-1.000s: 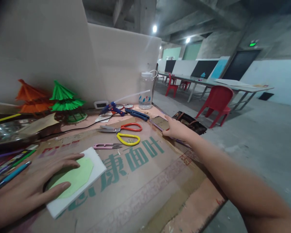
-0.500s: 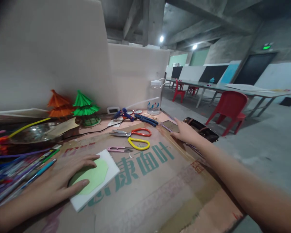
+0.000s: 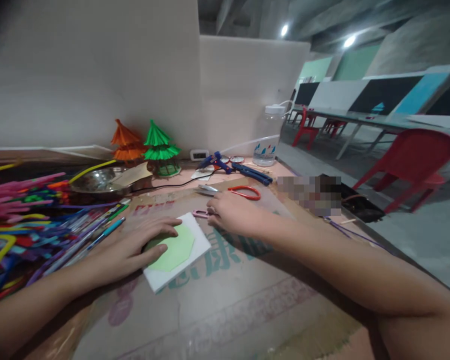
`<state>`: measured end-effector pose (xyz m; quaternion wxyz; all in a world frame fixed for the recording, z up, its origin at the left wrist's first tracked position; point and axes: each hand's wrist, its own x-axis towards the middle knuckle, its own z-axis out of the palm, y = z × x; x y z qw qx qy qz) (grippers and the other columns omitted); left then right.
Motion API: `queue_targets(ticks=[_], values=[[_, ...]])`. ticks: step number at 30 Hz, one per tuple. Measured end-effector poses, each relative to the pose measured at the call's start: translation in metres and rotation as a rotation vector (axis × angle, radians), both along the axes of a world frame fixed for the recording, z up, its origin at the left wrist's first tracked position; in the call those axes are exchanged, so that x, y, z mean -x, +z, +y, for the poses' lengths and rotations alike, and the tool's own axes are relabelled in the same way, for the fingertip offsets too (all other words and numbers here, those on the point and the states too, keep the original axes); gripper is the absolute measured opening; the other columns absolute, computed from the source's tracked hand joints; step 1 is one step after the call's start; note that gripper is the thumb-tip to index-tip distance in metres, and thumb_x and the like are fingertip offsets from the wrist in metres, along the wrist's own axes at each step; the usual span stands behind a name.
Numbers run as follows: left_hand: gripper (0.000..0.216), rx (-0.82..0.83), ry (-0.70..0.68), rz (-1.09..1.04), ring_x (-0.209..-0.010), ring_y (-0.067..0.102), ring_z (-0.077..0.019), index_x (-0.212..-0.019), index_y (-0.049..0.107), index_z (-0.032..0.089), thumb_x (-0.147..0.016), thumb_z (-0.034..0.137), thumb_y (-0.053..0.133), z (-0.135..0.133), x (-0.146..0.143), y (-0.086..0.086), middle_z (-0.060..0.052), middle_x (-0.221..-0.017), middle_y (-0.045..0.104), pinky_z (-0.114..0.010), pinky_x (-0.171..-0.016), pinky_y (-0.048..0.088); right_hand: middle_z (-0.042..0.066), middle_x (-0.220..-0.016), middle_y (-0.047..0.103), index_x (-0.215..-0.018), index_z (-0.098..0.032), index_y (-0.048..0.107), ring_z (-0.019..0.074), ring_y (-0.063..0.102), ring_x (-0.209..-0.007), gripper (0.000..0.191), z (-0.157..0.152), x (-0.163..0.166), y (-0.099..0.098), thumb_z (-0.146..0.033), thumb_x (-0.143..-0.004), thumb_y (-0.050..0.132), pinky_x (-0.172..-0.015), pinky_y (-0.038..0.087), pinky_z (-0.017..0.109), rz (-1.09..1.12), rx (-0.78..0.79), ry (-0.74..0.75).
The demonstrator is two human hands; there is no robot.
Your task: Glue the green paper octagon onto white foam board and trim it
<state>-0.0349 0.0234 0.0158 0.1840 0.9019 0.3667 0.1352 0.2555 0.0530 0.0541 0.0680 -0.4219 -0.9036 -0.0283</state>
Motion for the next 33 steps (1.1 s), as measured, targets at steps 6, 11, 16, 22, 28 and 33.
queue_targets(ticks=[6, 11, 16, 22, 28, 33], values=[[0.033, 0.028, -0.053, -0.068, -0.145, 0.044, -0.0229, -0.130, 0.060, 0.022, -0.105, 0.034, 0.043, 0.007, 0.003, -0.005, -0.008, -0.155, 0.051, -0.043, -0.122, 0.033, 0.016, -0.094, 0.074, -0.095, -0.010, 0.074, 0.0258, 0.067, -0.087, 0.031, 0.019, 0.009, -0.026, -0.023, -0.102, 0.046, -0.079, 0.048, 0.036, -0.014, -0.087, -0.019], [0.036, 0.045, -0.075, -0.040, -0.149, 0.039, -0.0248, -0.132, 0.061, 0.024, -0.106, 0.037, 0.040, 0.009, 0.003, -0.005, -0.005, -0.160, 0.048, -0.047, -0.124, 0.029, 0.012, -0.091, 0.072, -0.104, -0.013, 0.068, 0.0233, 0.066, -0.081, 0.031, 0.011, 0.007, -0.031, -0.025, -0.103, 0.040, -0.072, 0.047, 0.033, 0.265, -0.104, -0.026], [0.041, 0.032, -0.060, -0.019, -0.148, 0.040, -0.0241, -0.143, 0.055, 0.024, -0.106, 0.037, 0.040, 0.009, 0.001, -0.004, -0.004, -0.161, 0.046, -0.045, -0.124, 0.029, 0.010, -0.097, 0.071, -0.108, -0.016, 0.064, 0.0199, 0.063, -0.082, 0.025, -0.016, 0.018, -0.031, -0.022, -0.103, 0.040, -0.071, 0.045, 0.030, 0.399, -0.019, 0.224], [0.043, 0.008, -0.083, -0.030, -0.149, 0.040, -0.0234, -0.145, 0.053, 0.025, -0.107, 0.038, 0.040, 0.012, 0.001, -0.009, -0.004, -0.160, 0.047, -0.045, -0.125, 0.028, 0.008, -0.091, 0.066, -0.100, -0.016, 0.067, 0.0181, 0.059, -0.080, 0.027, -0.016, 0.032, -0.043, -0.024, -0.106, 0.041, -0.070, 0.043, 0.029, 0.362, -0.050, 0.300], [0.040, -0.015, -0.093, -0.021, -0.147, 0.043, -0.0229, -0.141, 0.056, 0.021, -0.106, 0.030, 0.038, 0.013, 0.001, -0.008, -0.006, -0.159, 0.048, -0.043, -0.123, 0.031, 0.009, -0.090, 0.068, -0.102, -0.015, 0.072, 0.0205, 0.059, -0.084, 0.025, -0.010, 0.036, -0.046, -0.025, -0.105, 0.049, -0.074, 0.045, 0.032, 0.318, -0.147, 0.406], [0.038, -0.019, -0.104, -0.011, -0.146, 0.044, -0.0235, -0.137, 0.058, 0.020, -0.105, 0.029, 0.039, 0.013, 0.000, -0.006, -0.007, -0.158, 0.049, -0.043, -0.123, 0.031, 0.008, -0.095, 0.071, -0.106, -0.019, 0.074, 0.0196, 0.062, -0.089, 0.024, -0.006, 0.036, -0.043, -0.020, -0.104, 0.050, -0.077, 0.045, 0.031, 0.342, -0.077, 0.510]])
